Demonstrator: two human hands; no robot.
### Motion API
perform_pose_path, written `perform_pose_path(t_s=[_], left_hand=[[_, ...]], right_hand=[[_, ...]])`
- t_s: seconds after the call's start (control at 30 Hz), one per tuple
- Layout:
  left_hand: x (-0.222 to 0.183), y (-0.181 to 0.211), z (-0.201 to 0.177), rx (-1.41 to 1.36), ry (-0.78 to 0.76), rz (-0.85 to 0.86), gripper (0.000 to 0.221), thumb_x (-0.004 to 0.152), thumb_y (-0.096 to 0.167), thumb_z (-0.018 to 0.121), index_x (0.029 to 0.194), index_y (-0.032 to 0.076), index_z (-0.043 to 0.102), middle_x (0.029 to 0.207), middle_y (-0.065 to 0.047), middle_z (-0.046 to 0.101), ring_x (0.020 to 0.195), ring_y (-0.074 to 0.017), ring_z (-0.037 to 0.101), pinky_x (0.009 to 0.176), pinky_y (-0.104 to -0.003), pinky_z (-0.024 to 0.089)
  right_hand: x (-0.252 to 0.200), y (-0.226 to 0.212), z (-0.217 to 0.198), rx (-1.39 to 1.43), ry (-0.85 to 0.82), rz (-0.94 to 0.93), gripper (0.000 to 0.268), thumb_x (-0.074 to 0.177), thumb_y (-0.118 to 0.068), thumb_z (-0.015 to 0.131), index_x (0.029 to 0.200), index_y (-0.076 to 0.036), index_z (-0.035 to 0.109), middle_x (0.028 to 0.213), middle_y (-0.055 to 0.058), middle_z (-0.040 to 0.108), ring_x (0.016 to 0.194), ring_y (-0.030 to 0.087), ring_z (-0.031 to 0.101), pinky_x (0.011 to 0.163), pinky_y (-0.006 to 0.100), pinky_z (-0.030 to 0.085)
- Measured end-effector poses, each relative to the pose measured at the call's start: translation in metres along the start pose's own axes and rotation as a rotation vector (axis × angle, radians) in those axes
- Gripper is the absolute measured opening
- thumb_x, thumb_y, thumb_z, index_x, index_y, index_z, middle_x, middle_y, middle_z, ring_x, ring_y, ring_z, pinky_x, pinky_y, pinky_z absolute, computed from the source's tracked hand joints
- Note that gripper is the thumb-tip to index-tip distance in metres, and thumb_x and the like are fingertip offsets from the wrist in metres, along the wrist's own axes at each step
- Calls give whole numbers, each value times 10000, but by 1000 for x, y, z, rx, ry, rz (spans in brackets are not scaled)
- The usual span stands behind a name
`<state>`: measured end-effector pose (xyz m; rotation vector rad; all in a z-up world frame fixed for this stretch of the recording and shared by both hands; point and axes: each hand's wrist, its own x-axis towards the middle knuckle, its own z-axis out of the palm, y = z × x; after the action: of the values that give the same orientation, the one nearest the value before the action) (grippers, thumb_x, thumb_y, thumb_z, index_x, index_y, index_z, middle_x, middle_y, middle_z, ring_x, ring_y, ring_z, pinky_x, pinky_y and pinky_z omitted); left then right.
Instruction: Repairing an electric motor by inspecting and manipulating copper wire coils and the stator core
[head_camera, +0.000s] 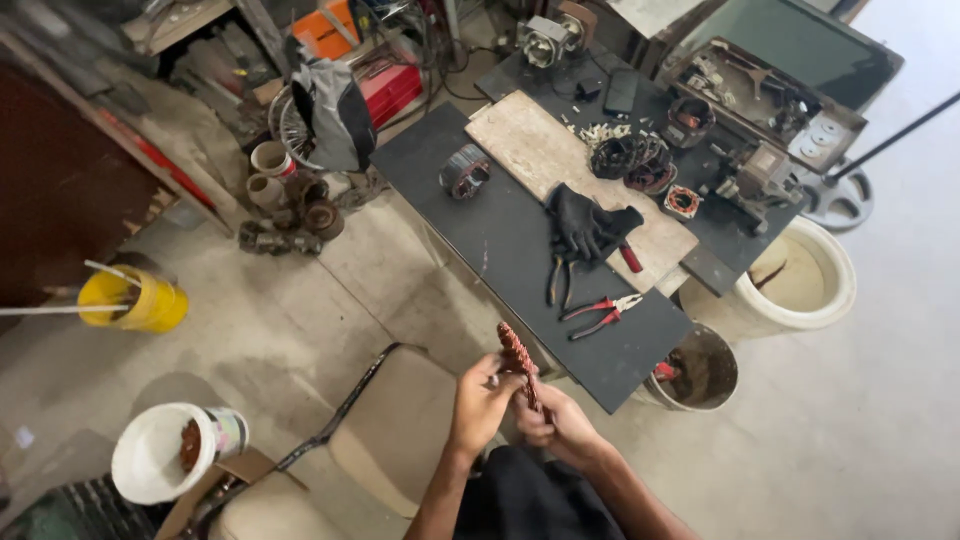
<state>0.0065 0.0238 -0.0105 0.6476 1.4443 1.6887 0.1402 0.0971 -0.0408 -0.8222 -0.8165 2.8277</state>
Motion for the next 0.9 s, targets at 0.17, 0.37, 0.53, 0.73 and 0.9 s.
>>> perform_pose_path(t_s=[0.17, 0.37, 0.53, 0.73, 0.9], left_hand=[[14, 17, 35, 278, 223, 106, 173, 795, 116, 812, 959, 76, 776, 949, -49, 823, 897, -146, 743, 835, -284, 569], [33, -13, 62, 374, 196, 292, 113, 943, 125, 632, 980, 72, 725, 968, -63, 783, 903, -205, 687, 854, -340, 509], [43, -2, 82, -184, -74, -34, 458, 955, 342, 649, 1272, 12, 621, 1136, -211, 777, 1074, -212, 729, 962, -285, 556], [53, -3, 88, -17, 33, 5, 269, 901, 58, 672, 1162, 4, 706, 1111, -101, 789, 1043, -168, 724, 963, -273, 553], [51, -10, 98, -184, 100, -85, 178, 900, -2, 660, 1066, 8, 722, 713, -32, 673, 588, -77, 521, 646, -204, 430]], right_hand=[[-3, -33, -17, -494, 165, -370, 457, 1095, -468, 356, 807, -123, 434, 655, -35, 318, 524, 66, 237, 467, 261, 204], [-3, -59, -81, 207, -227, 63, 417, 1087, -429, 447, 761, -174, 393, 628, -83, 211, 483, 35, 140, 417, 223, 73], [-7, -78, -92, 657, -625, 425, 357, 1087, -323, 448, 767, -170, 408, 620, -83, 207, 494, 32, 90, 405, 199, 59], [-18, -99, -75, -417, 35, -170, 473, 1082, -530, 304, 1027, -117, 527, 726, -60, 263, 579, 41, 164, 505, 226, 118], [-22, -95, -73, -277, 28, -311, 516, 1086, -481, 412, 704, -139, 351, 626, -40, 233, 524, 68, 183, 469, 250, 133]])
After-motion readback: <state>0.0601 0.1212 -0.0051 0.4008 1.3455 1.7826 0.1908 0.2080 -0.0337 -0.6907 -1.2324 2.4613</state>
